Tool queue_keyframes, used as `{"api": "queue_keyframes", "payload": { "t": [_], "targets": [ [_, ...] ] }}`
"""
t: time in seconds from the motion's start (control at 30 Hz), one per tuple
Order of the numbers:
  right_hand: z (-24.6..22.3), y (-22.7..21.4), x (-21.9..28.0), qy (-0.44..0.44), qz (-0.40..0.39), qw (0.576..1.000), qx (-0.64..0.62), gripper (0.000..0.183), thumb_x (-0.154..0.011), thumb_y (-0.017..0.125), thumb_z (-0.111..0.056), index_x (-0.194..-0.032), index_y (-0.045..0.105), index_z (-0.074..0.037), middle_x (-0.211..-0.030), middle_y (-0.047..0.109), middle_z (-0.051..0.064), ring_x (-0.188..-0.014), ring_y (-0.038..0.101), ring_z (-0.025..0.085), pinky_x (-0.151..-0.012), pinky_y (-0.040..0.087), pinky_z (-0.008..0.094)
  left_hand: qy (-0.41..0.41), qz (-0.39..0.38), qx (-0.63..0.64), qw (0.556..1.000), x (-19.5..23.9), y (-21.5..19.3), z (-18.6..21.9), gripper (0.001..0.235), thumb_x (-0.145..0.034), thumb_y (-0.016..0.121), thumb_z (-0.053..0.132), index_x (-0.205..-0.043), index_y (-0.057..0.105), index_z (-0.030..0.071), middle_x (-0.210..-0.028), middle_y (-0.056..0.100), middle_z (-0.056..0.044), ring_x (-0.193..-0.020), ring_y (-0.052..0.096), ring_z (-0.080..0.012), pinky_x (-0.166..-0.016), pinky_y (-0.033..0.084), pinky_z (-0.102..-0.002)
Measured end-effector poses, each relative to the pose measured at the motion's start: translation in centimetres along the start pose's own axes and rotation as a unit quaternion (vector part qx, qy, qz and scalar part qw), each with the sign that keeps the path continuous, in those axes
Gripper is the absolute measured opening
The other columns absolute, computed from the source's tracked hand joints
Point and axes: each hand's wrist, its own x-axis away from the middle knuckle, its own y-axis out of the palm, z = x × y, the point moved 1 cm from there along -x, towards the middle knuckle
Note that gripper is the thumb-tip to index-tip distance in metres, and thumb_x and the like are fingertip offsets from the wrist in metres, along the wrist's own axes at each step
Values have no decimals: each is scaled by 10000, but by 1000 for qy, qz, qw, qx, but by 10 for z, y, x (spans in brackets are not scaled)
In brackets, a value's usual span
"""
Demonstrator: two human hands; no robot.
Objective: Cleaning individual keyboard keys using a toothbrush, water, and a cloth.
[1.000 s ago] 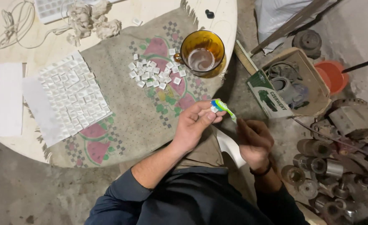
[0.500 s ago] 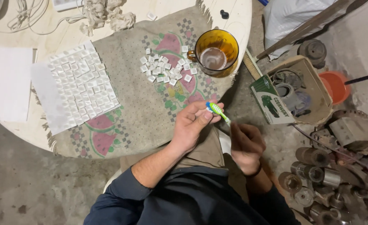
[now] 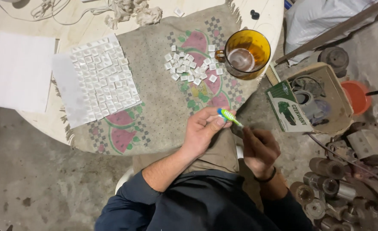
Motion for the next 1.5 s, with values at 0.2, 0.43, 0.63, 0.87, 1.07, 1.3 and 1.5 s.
{"api": "queue_keyframes", "payload": {
  "t": [0.2, 0.43, 0.63, 0.87, 1.07, 1.3, 1.5],
  "targets": [
    [2, 2, 6, -3, -2, 1000, -5, 257, -871, 800, 82, -1100, 761, -27, -899, 663, 122, -712, 644, 246, -614, 495, 352, 7, 30, 1, 1000, 2, -9, 12, 320, -1077, 632, 113, -1360, 613, -36, -1306, 700, -186, -1231, 676, -260, -1075, 557, -402],
    [8, -4, -2, -8, -20, 1000, -15, 265, -877, 786, 70, -1120, 757, -31, -905, 660, 109, -732, 648, 246, -625, 495, 355, -14, 10, 0, 1000, 2, -9, 24, 319, -1080, 624, 124, -1356, 617, -36, -1286, 700, -166, -1262, 672, -247, -1049, 568, -391],
    [36, -33, -24, -52, -88, 995, 13, 287, -847, 801, 54, -1111, 783, -58, -874, 662, 81, -679, 617, 208, -573, 462, 343, -69, -12, -35, 997, 3, -16, 36, 324, -1097, 586, 128, -1379, 612, -29, -1217, 721, -127, -1155, 690, -208, -1003, 572, -339],
    [22, -46, -68, -130, -158, 979, 24, 306, -785, 824, -16, -1075, 806, -114, -834, 632, 61, -662, 603, 216, -579, 457, 361, -9, -43, -150, 988, 6, -7, 42, 292, -1129, 539, 57, -1396, 611, -37, -1150, 715, -88, -1058, 650, -113, -970, 543, -274],
    [12, -43, -66, -148, -158, 975, 45, 294, -755, 841, -39, -1034, 814, -127, -800, 609, 40, -627, 581, 203, -561, 435, 350, -21, -35, -208, 977, 9, -8, 48, 247, -1077, 592, 32, -1305, 638, -52, -1122, 739, -91, -1039, 689, -128, -951, 568, -281],
    [18, -36, -56, -179, -137, 973, 53, 254, -778, 850, -8, -1010, 814, -108, -787, 612, 46, -613, 571, 206, -539, 423, 350, -59, -42, -79, 994, 14, -24, 28, 234, -1071, 644, 54, -1272, 640, -66, -1153, 732, -112, -1059, 698, -157, -955, 583, -312],
    [20, -30, -32, -104, -107, 989, 23, 242, -837, 815, 3, -1055, 791, -101, -850, 634, 52, -664, 593, 214, -582, 446, 346, -33, -26, -61, 997, 16, -21, 34, 252, -1042, 652, 46, -1276, 627, -44, -1164, 739, -121, -1071, 716, -160, -937, 603, -313]
  ]
}}
